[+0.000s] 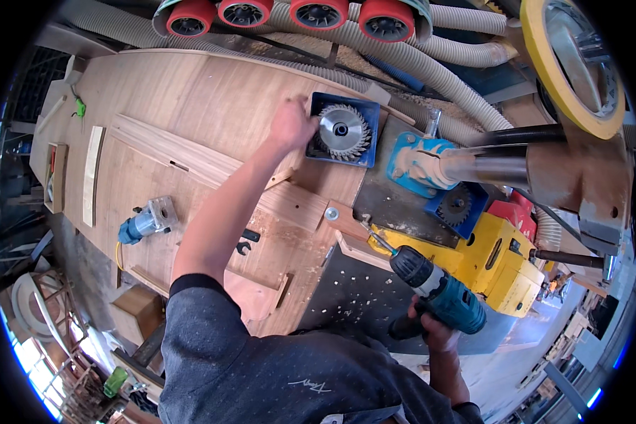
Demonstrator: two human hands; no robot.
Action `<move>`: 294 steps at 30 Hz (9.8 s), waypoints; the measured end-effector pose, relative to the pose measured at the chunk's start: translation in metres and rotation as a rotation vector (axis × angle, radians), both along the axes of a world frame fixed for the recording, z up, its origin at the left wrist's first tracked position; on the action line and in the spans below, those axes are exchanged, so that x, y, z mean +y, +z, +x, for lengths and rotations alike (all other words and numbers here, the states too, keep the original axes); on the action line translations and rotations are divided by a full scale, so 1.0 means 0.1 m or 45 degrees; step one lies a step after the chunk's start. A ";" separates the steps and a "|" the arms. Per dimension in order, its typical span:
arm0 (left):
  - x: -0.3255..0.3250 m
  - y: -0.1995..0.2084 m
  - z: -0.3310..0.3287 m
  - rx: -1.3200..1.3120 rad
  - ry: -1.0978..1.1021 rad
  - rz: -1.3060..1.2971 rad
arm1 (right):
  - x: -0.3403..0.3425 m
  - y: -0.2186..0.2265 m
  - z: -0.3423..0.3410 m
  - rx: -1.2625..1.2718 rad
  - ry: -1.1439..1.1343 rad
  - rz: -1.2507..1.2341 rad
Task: The person walks through a workshop and begins assembling a wooden piece. They use a cordless drill to drive screws into a wooden panel, then select a screw from a container and attach a circular saw blade to a jig using the drill.
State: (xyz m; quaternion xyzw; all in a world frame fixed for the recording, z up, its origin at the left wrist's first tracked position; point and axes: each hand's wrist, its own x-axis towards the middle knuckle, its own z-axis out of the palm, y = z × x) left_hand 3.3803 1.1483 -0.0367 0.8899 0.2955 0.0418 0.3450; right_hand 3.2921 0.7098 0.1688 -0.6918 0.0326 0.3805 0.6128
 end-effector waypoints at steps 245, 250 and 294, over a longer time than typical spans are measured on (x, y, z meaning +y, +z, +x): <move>-0.11 -0.11 -0.06 0.104 -0.014 -0.502 | 2.68 -0.83 2.43 -0.793 0.629 -0.683; -0.11 -0.09 -0.06 0.136 0.002 -0.481 | 3.01 -0.60 2.51 -0.819 0.728 -0.814; -0.09 -0.15 -0.01 0.203 0.015 -0.519 | 3.26 -0.59 2.74 -0.942 0.995 -0.901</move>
